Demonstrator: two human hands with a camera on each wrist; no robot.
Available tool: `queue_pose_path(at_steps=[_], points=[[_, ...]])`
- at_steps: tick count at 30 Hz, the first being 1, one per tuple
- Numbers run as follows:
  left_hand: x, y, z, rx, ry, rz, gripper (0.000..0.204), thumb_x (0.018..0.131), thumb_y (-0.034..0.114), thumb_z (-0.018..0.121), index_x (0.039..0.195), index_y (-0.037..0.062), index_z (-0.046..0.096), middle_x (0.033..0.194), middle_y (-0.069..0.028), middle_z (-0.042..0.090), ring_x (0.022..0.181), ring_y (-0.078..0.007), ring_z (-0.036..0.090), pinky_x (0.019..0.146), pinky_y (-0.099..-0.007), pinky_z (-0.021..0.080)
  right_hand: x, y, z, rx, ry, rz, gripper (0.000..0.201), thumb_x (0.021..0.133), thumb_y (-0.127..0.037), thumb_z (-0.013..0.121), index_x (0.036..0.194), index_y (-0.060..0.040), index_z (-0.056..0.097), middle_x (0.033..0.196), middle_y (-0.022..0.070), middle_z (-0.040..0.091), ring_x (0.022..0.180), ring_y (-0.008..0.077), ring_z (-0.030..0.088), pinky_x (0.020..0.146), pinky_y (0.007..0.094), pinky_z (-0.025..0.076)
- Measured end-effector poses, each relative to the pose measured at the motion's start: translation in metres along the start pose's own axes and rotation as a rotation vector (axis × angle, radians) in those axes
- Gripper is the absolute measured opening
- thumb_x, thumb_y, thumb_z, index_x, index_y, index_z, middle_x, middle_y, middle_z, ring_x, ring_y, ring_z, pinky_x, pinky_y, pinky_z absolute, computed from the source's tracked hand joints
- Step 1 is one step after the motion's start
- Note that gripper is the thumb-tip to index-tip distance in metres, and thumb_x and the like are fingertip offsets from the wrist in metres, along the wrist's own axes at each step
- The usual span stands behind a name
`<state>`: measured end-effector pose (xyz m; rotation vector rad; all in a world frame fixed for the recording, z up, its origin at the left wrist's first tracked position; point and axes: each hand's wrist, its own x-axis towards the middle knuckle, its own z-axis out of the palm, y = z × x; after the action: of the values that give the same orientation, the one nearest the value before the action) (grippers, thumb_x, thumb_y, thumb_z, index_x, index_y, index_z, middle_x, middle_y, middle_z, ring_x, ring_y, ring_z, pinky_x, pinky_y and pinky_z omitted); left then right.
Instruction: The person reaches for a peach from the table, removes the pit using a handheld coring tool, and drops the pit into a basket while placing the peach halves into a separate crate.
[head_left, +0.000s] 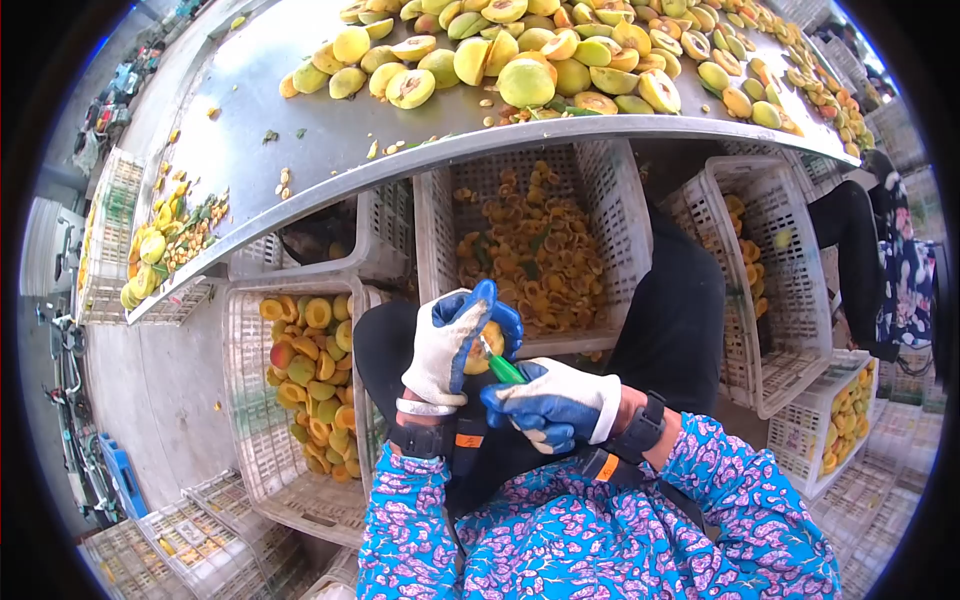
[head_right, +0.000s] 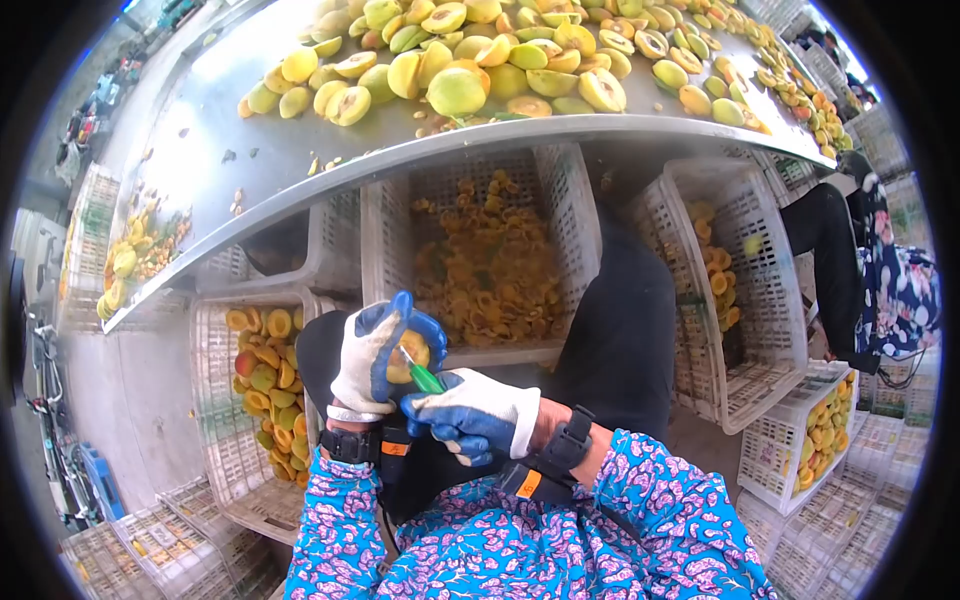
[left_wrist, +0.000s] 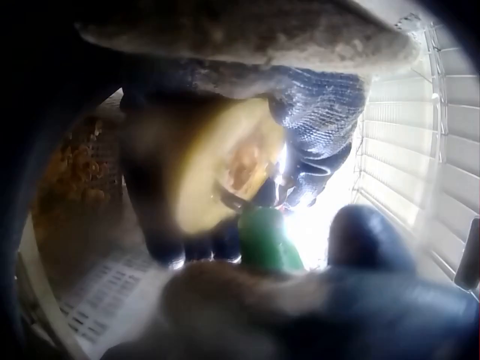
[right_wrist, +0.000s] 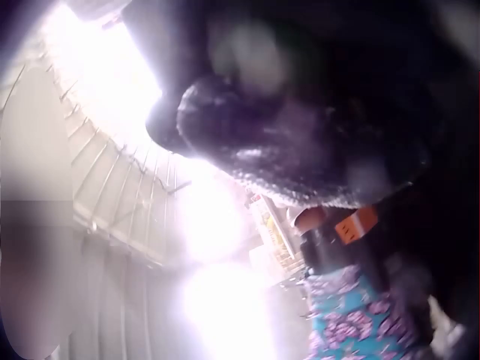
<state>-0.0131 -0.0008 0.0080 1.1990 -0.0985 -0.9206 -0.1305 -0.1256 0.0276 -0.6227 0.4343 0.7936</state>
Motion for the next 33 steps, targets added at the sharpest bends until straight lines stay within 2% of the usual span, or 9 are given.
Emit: queue_pose_path(at_steps=[2,5,9,12,15,20,24,27,33], points=[[0.002,0.005,0.000,-0.017,-0.022,-0.027,0.039,0.091,0.033,0.061,0.079,-0.0042,0.065,0.066,-0.0112,0.064,0.056,-0.0172,0.061,0.054,-0.0271,0.049,0.004,0.005,0.004,0.245,-0.122,0.001,0.022,0.095,-0.022,0.055,0.096,-0.0010,0.057,0.055,-0.0042,0.043,0.035,0.0054,0.034,0.034,0.0219,0.026],[0.005,0.006,-0.003,-0.122,-0.007,0.060,0.043,0.093,0.036,0.057,0.080,-0.0041,0.065,0.069,-0.0121,0.065,0.058,-0.0178,0.062,0.055,-0.0277,0.050,0.010,-0.002,0.018,0.097,0.050,-0.050,0.021,0.094,-0.023,0.056,0.096,-0.0018,0.057,0.055,-0.0035,0.043,0.035,0.0064,0.035,0.034,0.0219,0.027],[0.000,0.003,0.004,-0.102,0.088,0.223,0.046,0.096,0.036,0.052,0.081,-0.0048,0.066,0.074,-0.0147,0.066,0.060,-0.0207,0.062,0.057,-0.0302,0.051,0.011,-0.005,0.017,-0.042,0.085,-0.077,0.021,0.094,-0.024,0.057,0.095,-0.0026,0.057,0.055,-0.0027,0.044,0.035,0.0071,0.038,0.033,0.0222,0.030],[-0.004,0.001,-0.005,-0.109,0.009,0.143,0.043,0.095,0.034,0.055,0.082,-0.0056,0.065,0.070,-0.0147,0.065,0.058,-0.0218,0.062,0.057,-0.0309,0.051,0.016,0.003,0.020,-0.294,0.182,-0.089,0.023,0.093,-0.027,0.059,0.094,-0.0041,0.058,0.056,-0.0021,0.046,0.036,0.0076,0.041,0.033,0.0228,0.035],[-0.003,0.003,-0.009,-0.086,-0.010,0.058,0.040,0.093,0.032,0.058,0.080,-0.0052,0.065,0.067,-0.0143,0.065,0.057,-0.0214,0.062,0.056,-0.0303,0.051,0.008,-0.012,0.026,-0.362,0.229,0.028,0.024,0.092,-0.028,0.060,0.092,-0.0046,0.058,0.056,-0.0022,0.046,0.038,0.0073,0.043,0.033,0.0231,0.034],[0.000,0.009,-0.005,-0.123,-0.095,0.028,0.042,0.092,0.034,0.059,0.078,-0.0047,0.065,0.069,-0.0136,0.065,0.057,-0.0200,0.063,0.053,-0.0295,0.051,0.008,0.000,0.007,0.302,-0.231,0.063,0.025,0.095,-0.023,0.055,0.101,0.0013,0.055,0.055,-0.0050,0.042,0.036,0.0057,0.036,0.034,0.0210,0.028],[-0.001,0.008,-0.013,-0.080,-0.129,-0.015,0.042,0.092,0.035,0.059,0.079,-0.0041,0.065,0.069,-0.0135,0.065,0.057,-0.0203,0.062,0.053,-0.0294,0.051,0.004,-0.002,0.014,0.075,-0.100,0.014,0.025,0.096,-0.023,0.053,0.101,0.0013,0.054,0.054,-0.0054,0.040,0.036,0.0048,0.037,0.034,0.0210,0.027],[0.000,0.012,-0.007,-0.088,-0.129,-0.006,0.046,0.094,0.038,0.054,0.078,-0.0039,0.064,0.069,-0.0156,0.064,0.057,-0.0234,0.061,0.054,-0.0316,0.050,0.006,-0.001,0.008,0.325,-0.251,0.081,0.024,0.096,-0.024,0.053,0.099,0.0004,0.055,0.054,-0.0047,0.041,0.036,0.0049,0.038,0.034,0.0214,0.027],[-0.006,0.005,-0.006,-0.208,-0.086,0.119,0.050,0.095,0.040,0.047,0.076,-0.0043,0.061,0.067,-0.0193,0.061,0.059,-0.0285,0.060,0.057,-0.0363,0.049,0.006,-0.002,0.011,0.241,-0.255,0.038,0.023,0.096,-0.024,0.054,0.096,-0.0006,0.055,0.054,-0.0052,0.042,0.036,0.0048,0.037,0.033,0.0214,0.027]])
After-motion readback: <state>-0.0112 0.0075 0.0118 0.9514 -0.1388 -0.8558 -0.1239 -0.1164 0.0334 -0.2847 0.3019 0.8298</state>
